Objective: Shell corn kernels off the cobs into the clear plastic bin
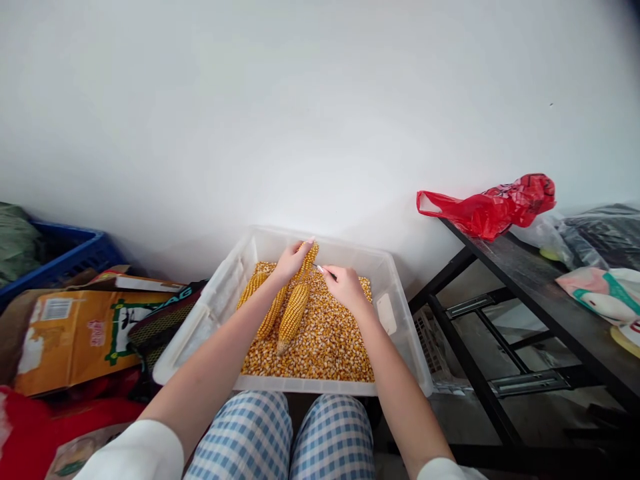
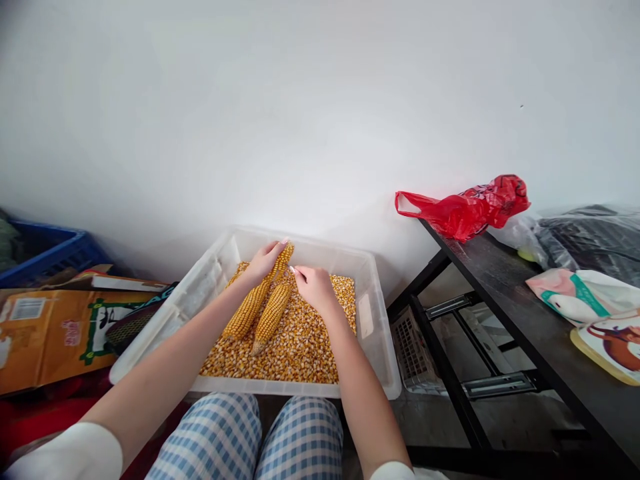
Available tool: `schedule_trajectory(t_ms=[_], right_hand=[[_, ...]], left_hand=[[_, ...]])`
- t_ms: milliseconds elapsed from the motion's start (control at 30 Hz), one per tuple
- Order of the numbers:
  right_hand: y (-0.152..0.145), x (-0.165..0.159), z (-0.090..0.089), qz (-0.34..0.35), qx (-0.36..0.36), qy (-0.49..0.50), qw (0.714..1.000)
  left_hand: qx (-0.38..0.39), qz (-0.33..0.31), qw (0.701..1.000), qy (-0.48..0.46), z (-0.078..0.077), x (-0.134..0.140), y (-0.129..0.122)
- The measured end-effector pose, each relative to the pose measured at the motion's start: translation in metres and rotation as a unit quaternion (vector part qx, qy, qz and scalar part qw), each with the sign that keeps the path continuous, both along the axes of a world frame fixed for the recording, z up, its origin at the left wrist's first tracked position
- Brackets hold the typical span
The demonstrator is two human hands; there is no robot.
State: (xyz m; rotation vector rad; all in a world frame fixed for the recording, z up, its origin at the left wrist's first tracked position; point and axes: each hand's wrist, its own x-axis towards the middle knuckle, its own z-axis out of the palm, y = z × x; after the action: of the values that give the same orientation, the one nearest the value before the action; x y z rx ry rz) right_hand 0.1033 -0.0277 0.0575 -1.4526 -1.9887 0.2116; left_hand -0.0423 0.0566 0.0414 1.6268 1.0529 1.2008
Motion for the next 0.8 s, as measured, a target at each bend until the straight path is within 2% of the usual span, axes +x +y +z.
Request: schedule_trajectory(t_ms=[233,367,800], right_hand=[[-0.0018,-0.0042,-0.0014,-0.014,0.004,-0.042,0.999],[-0.0022,-0.0030,-0.0004,-0.020,0.007,-0.066,0.998],[-0.0028,-0.0020,0.0016,-0.005,-0.006,-0.030,1.000]], left_hand=[[0.034,0.016,0.998,0.053,-0.0022,0.0013,-0.0002],[0.024,0.038,0.998,0.055,-0.0021,0.0007,0.0003],[0.021,0.044,0.998,0.049,0.0037,-0.0009,-0.0039]])
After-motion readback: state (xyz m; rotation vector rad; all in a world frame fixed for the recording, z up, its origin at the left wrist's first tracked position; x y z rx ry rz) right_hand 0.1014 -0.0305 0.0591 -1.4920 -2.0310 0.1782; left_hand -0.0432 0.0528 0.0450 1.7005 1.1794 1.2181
